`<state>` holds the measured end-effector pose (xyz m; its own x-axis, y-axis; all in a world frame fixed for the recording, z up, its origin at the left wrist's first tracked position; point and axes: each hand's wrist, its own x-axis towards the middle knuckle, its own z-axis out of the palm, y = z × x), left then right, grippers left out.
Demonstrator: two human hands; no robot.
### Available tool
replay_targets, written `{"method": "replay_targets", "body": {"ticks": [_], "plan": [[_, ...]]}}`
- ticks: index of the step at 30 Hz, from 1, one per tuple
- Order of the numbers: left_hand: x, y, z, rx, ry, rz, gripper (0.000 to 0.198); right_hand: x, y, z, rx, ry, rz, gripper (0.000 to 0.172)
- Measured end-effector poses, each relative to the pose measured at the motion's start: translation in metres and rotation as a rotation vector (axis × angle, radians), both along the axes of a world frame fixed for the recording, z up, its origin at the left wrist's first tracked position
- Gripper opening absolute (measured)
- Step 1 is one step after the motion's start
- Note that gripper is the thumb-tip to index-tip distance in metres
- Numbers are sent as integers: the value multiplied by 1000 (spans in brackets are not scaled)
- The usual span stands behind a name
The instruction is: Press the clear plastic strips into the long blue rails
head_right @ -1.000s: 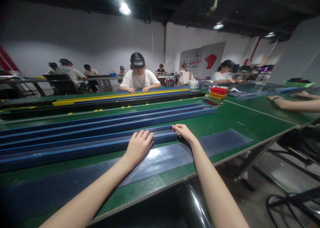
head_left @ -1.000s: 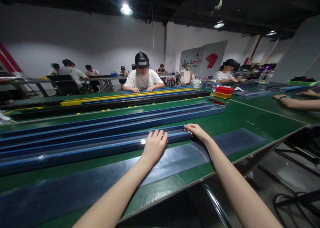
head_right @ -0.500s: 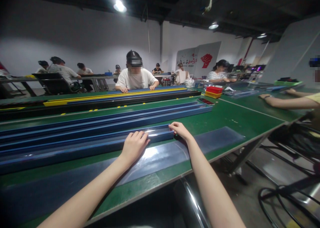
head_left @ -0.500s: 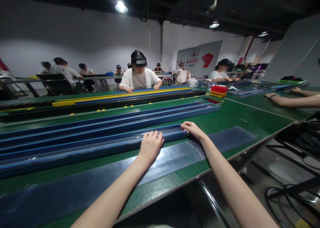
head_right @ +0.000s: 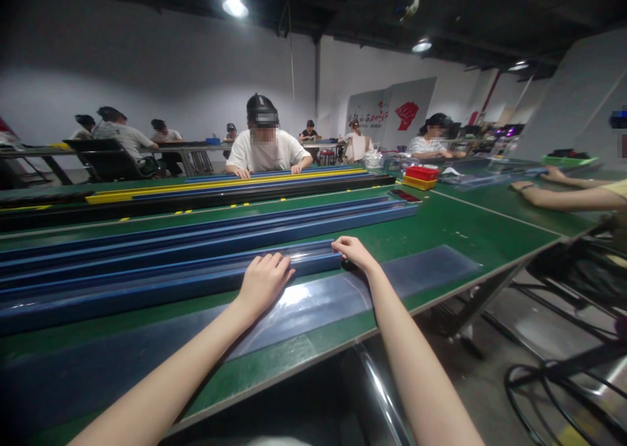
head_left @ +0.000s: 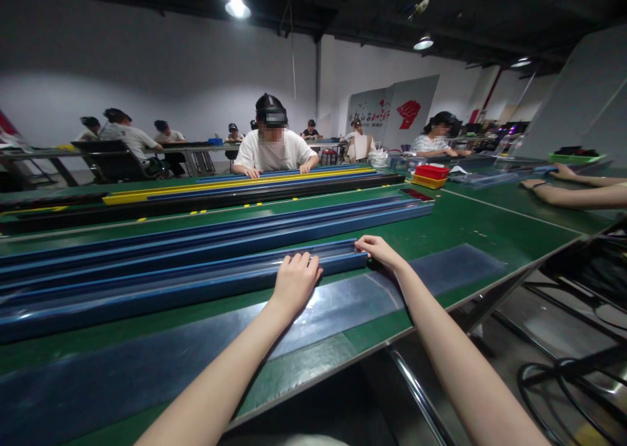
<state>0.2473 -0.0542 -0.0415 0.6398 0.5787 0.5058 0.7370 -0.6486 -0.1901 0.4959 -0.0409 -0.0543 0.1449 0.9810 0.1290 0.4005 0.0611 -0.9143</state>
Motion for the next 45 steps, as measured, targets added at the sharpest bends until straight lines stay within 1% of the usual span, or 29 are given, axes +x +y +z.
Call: {"method": "replay_targets", "body": {"ticks": [7, 15, 24, 30, 45], "plan": [[1, 1, -1, 2, -1, -6, 15, 3, 2, -4, 21, -38, 1, 32], [0, 2, -1, 8, 8, -17, 15, 5, 4, -8, 3, -27, -5, 27], [0, 3, -2, 3, 14, -19, 15, 7, 7, -12, 12, -55, -14, 25], [0, 3, -3, 14, 2, -26, 15, 7, 6, -11, -10, -66, -20, 25], [1, 5, -4, 2, -6, -37, 15, 7, 5, -8, 5, -146, -26, 25]]}}
